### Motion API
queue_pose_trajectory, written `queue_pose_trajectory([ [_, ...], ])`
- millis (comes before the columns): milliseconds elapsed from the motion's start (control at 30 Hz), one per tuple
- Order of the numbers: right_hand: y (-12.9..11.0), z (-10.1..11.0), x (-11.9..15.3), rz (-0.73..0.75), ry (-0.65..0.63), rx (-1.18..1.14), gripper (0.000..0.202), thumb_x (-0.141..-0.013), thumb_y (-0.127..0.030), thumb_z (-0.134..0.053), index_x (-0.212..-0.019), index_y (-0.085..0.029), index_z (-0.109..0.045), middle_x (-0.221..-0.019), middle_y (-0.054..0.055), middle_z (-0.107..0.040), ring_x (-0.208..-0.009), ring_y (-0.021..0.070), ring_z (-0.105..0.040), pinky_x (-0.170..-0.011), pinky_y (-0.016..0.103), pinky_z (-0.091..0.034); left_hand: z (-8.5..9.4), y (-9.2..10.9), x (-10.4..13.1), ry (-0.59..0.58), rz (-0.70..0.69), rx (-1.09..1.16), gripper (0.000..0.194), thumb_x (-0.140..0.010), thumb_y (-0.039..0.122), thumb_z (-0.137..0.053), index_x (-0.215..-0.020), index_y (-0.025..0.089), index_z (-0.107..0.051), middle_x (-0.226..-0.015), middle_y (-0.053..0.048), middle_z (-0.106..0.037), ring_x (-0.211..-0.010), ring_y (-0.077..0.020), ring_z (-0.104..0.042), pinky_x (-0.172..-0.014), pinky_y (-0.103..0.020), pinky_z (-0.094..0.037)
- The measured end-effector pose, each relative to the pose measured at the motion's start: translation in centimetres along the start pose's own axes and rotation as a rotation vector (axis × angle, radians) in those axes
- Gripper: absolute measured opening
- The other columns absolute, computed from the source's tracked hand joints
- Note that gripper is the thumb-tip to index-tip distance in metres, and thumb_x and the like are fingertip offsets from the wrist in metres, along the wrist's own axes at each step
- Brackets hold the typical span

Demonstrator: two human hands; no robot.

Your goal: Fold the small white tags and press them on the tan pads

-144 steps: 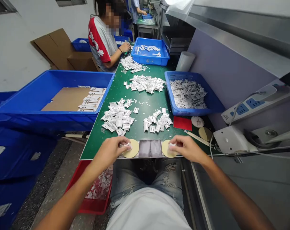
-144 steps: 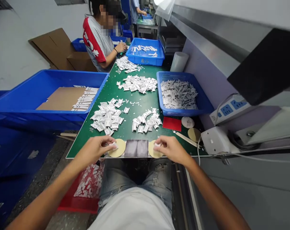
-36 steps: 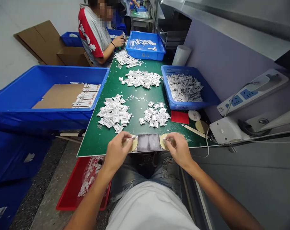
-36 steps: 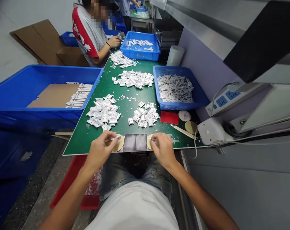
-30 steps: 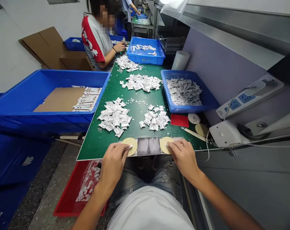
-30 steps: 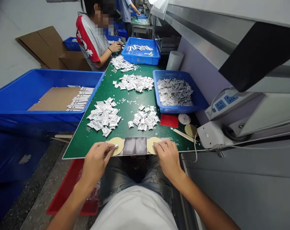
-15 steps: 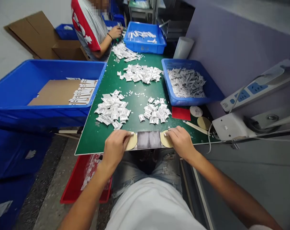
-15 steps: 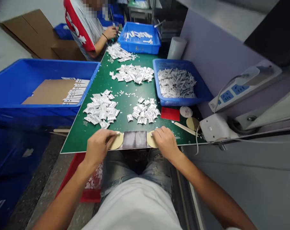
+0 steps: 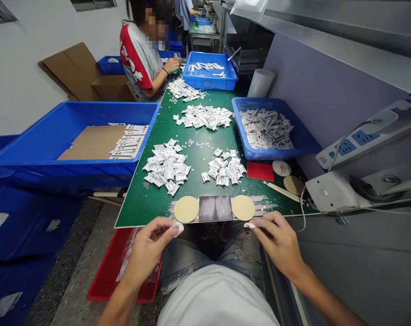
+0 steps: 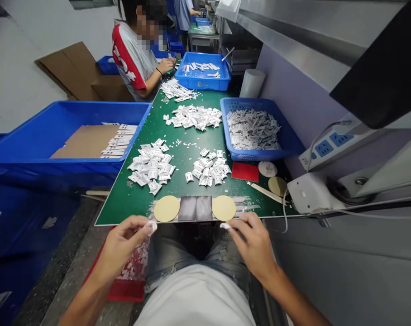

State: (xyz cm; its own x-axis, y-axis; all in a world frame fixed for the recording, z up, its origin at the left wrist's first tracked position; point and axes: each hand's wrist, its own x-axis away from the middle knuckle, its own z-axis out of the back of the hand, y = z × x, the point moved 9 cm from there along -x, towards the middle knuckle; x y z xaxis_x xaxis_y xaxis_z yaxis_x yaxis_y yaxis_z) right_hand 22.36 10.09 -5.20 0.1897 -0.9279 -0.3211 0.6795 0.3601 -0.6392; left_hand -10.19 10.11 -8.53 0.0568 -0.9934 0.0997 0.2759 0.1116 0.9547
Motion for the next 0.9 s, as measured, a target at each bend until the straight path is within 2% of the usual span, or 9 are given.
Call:
queue_pose_trajectory([
  [67, 2.1, 0.5, 0.7, -0.247, 0.06, -0.181, 0.012, -0.09, -0.031, -0.062, -0.096, -0.024, -0.07, -0.071, 0.0, -0.057, -0.063, 0.0153, -0.051, -0.061, 0.03, -0.042, 0.7, -0.7, 0.0, 0.108, 0.083, 0.173, 0.018, -0.082, 0.037, -0.071, -0.087, 0.02, -0.068, -0.074, 0.001, -0.064, -0.063, -0.0098, -0.054, -0.057, -0.019, -0.042],
  [167, 3.8, -1.6, 1.0, -0.527, -0.025, -0.58, 0.02, -0.086, -0.039, -0.067, -0.098, -0.023, -0.067, -0.066, -0.001, -0.055, -0.056, 0.0133, -0.049, -0.054, 0.027, -0.041, -1.0, -0.9, -0.7, 0.053, 0.2, 0.452, 0.026, -0.084, 0.042, -0.069, -0.093, 0.018, -0.067, -0.058, 0.004, -0.056, -0.047, -0.0058, -0.044, -0.044, -0.016, -0.035],
  [267, 2.7, -3.8, 0.5, -0.567, -0.149, -1.049, 0.032, -0.079, -0.039, -0.071, -0.105, -0.024, -0.062, -0.081, 0.003, -0.064, -0.071, 0.0171, -0.058, -0.065, 0.031, -0.049, -3.0, -0.3, -1.1, -0.01, 0.299, 0.785, 0.023, -0.08, 0.035, -0.074, -0.095, 0.019, -0.065, -0.075, 0.0, -0.065, -0.062, -0.0099, -0.062, -0.051, -0.016, -0.047],
  [333, 2.2, -4.4, 0.1, -0.565, -0.155, -1.188, 0.032, -0.077, -0.039, -0.073, -0.102, -0.024, -0.06, -0.082, 0.003, -0.064, -0.076, 0.0185, -0.06, -0.069, 0.032, -0.051, -3.7, 0.0, -1.2, 0.011, 0.359, 0.965, 0.023, -0.078, 0.026, -0.076, -0.098, 0.021, -0.065, -0.094, -0.003, -0.068, -0.08, -0.0139, -0.068, -0.059, -0.017, -0.054],
  [433, 3.2, -4.2, -0.3, -0.576, -0.069, -0.991, 0.024, -0.082, -0.04, -0.07, -0.097, -0.022, -0.062, -0.077, 0.001, -0.061, -0.068, 0.0153, -0.056, -0.064, 0.029, -0.049, -5.0, 0.7, -1.2, -0.013, 0.436, 1.14, 0.025, -0.082, 0.022, -0.07, -0.107, 0.019, -0.066, -0.103, -0.006, -0.067, -0.089, -0.0136, -0.068, -0.068, -0.017, -0.057],
  [533, 4.1, -2.6, -1.3, -0.493, 0.03, -0.646, 0.038, -0.086, -0.04, -0.066, -0.119, -0.023, -0.061, -0.093, 0.004, -0.064, -0.074, 0.0161, -0.057, -0.07, 0.03, -0.049, -5.3, 1.4, -1.4, -0.032, 0.388, 1.099, 0.033, -0.083, 0.018, -0.068, -0.116, 0.016, -0.065, -0.114, -0.008, -0.065, -0.093, -0.0128, -0.066, -0.075, -0.018, -0.057],
  [633, 3.9, -1.2, -2.6, -0.36, 0.0, -0.4, 0.037, -0.089, -0.04, -0.062, -0.121, -0.023, -0.064, -0.099, 0.006, -0.067, -0.081, 0.0188, -0.059, -0.076, 0.032, -0.048, -4.7, 1.4, -1.3, -0.034, 0.297, 0.847, 0.039, -0.081, 0.017, -0.071, -0.12, 0.017, -0.064, -0.126, -0.009, -0.063, -0.095, -0.0135, -0.066, -0.077, -0.02, -0.057],
  [800, 2.2, -1.6, -5.0, -0.12, -0.259, -0.18, 0.031, -0.094, -0.034, -0.057, -0.12, -0.024, -0.068, -0.098, 0.006, -0.07, -0.085, 0.0199, -0.061, -0.078, 0.032, -0.047, -2.5, 0.8, -1.7, -0.007, 0.184, 0.389, 0.053, -0.088, 0.043, -0.063, -0.135, 0.021, -0.05, -0.128, -0.011, -0.064, -0.094, -0.0197, -0.069, -0.089, -0.036, -0.055],
  [900, 1.7, -1.8, -7.1, 0.004, -0.3, 0.008, 0.026, -0.094, -0.03, -0.055, -0.111, -0.019, -0.072, -0.092, 0.008, -0.072, -0.085, 0.0224, -0.061, -0.078, 0.034, -0.046, -1.0, 1.2, -2.4, 0.004, 0.092, 0.046, 0.045, -0.089, 0.048, -0.059, -0.124, 0.02, -0.06, -0.121, -0.011, -0.064, -0.1, -0.0234, -0.065, -0.093, -0.041, -0.052],
])
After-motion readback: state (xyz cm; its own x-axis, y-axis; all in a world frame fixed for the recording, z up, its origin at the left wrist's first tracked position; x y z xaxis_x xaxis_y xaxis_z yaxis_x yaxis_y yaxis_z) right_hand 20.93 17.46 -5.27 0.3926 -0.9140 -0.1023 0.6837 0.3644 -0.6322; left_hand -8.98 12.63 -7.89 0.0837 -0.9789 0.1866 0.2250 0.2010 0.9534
